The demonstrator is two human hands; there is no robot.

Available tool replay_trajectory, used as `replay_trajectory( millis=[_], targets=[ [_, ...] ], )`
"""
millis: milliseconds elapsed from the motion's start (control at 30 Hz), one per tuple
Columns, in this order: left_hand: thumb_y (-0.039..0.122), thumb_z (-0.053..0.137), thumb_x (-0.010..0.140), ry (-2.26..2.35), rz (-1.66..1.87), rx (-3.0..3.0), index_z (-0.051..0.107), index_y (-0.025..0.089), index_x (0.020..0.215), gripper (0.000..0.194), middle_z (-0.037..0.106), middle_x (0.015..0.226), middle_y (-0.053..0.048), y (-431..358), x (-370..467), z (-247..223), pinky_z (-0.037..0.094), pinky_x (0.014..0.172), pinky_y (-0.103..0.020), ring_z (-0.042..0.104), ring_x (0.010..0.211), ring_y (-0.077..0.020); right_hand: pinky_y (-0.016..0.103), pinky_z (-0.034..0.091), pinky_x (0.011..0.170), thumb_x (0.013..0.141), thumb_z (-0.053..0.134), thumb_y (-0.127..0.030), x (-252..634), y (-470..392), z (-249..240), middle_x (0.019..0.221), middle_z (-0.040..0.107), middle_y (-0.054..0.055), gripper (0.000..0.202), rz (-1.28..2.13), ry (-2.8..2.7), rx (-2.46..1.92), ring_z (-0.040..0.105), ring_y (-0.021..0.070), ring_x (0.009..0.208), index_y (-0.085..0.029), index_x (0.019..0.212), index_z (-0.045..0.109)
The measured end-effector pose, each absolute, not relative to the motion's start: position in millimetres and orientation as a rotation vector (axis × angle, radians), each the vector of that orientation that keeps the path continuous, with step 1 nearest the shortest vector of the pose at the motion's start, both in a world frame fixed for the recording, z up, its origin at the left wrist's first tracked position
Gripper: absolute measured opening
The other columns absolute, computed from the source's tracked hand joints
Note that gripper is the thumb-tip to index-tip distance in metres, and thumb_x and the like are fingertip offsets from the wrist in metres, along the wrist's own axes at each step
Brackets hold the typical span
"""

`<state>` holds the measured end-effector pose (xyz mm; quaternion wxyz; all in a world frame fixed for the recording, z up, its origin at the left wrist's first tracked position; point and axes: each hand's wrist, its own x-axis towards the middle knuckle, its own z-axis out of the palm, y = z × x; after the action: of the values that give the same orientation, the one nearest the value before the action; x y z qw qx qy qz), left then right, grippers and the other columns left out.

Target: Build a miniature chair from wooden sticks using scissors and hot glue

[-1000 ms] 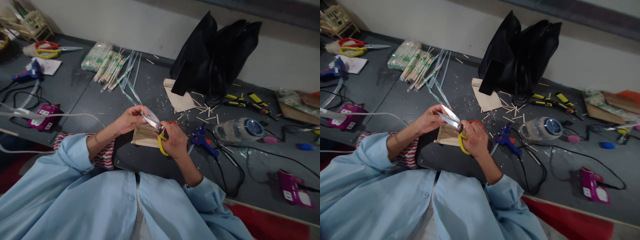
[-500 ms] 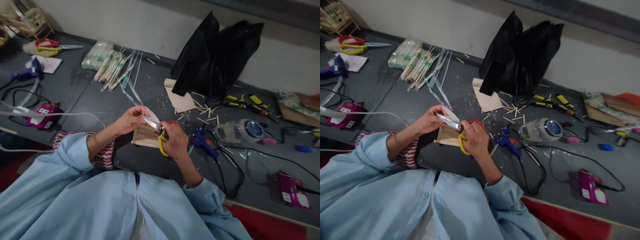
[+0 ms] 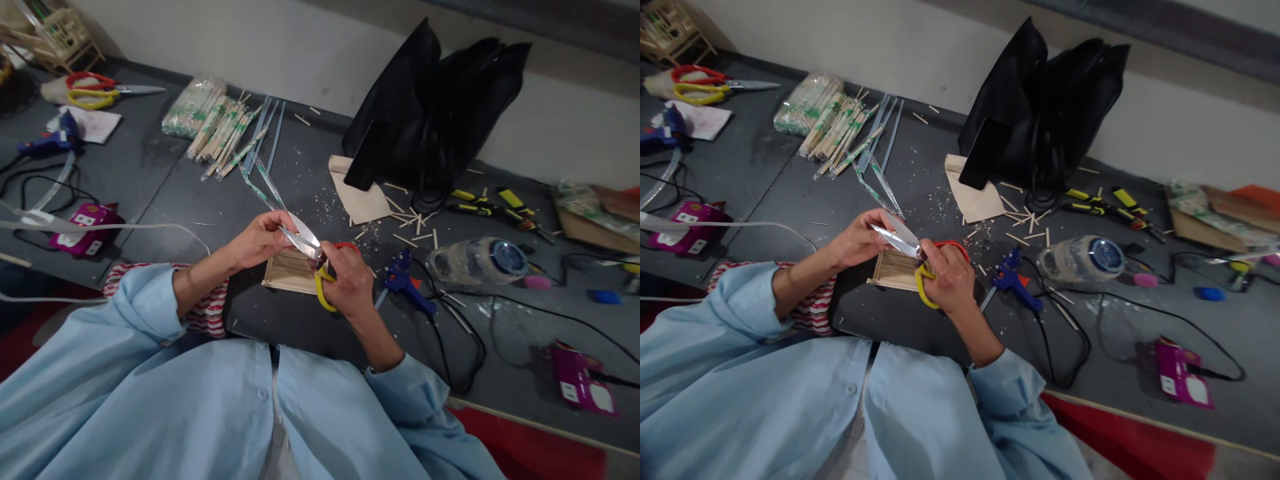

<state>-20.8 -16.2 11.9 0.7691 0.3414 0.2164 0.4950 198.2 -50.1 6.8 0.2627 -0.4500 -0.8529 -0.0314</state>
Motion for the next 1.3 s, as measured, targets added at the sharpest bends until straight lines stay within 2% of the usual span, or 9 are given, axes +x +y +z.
replay_trajectory(
  millis=[267,400,600,700,967,1300],
  targets=[
    [0.022,0.088,0.065,0.462,1.058,0.74,0.071,0.014,0.079,0.024,0.066,0.068,0.002,-15.6,-20.8,10.9,0.049,0.061,-0.019,0.06,0.061,-0.0071,0.027,0.044,0.065,0.081,0.056,-0.015,197.1,-52.9,9.0,0.075,0.064,0.002,0.04,-0.029,-2.311,-1.267,0.057,0.017,0.069,-0.02,0.119,0.066],
    [0.021,0.087,0.066,0.414,1.05,0.733,0.07,0.015,0.078,0.021,0.063,0.064,0.002,-16.1,-20.3,13.9,0.046,0.056,-0.018,0.058,0.058,-0.0064,0.027,0.044,0.062,0.084,0.058,-0.02,195.5,-50.6,7.5,0.074,0.063,0.002,0.03,0.008,-2.236,-1.246,0.057,0.0162,0.066,-0.018,0.112,0.068],
    [0.022,0.087,0.066,0.41,1.083,0.729,0.069,0.015,0.077,0.022,0.067,0.077,0.0,-14.5,-19.2,19.0,0.044,0.054,-0.017,0.056,0.059,-0.005,0.027,0.047,0.064,0.088,0.059,-0.03,200.2,-46.4,6.8,0.076,0.063,0.002,0.033,0.058,-2.092,-1.301,0.058,0.0168,0.067,-0.017,0.118,0.065],
    [0.024,0.086,0.068,0.424,1.087,0.726,0.069,0.015,0.078,0.021,0.066,0.074,0.0,-13.3,-19.9,18.7,0.045,0.055,-0.017,0.056,0.059,-0.0053,0.028,0.047,0.065,0.088,0.06,-0.032,201.4,-47.3,8.8,0.078,0.064,0.003,0.034,0.036,-2.138,-1.29,0.059,0.0178,0.069,-0.018,0.119,0.065],
    [0.027,0.088,0.064,0.454,1.02,0.685,0.069,0.015,0.08,0.027,0.065,0.065,0.002,-14.5,-22.5,15.5,0.047,0.054,-0.018,0.059,0.056,-0.0069,0.028,0.046,0.068,0.087,0.061,-0.031,197.2,-49.0,11.3,0.079,0.067,0.004,0.033,0.008,-2.266,-1.271,0.061,0.018,0.072,-0.02,0.118,0.066],
    [0.024,0.089,0.065,0.416,1.019,0.673,0.069,0.014,0.08,0.027,0.067,0.068,0.001,-14.7,-22.6,12.5,0.049,0.057,-0.016,0.062,0.058,-0.0065,0.028,0.045,0.068,0.084,0.06,-0.024,197.7,-48.9,10.0,0.077,0.066,0.003,0.034,-0.009,-2.284,-1.25,0.06,0.0181,0.072,-0.019,0.117,0.068]
  ],
)
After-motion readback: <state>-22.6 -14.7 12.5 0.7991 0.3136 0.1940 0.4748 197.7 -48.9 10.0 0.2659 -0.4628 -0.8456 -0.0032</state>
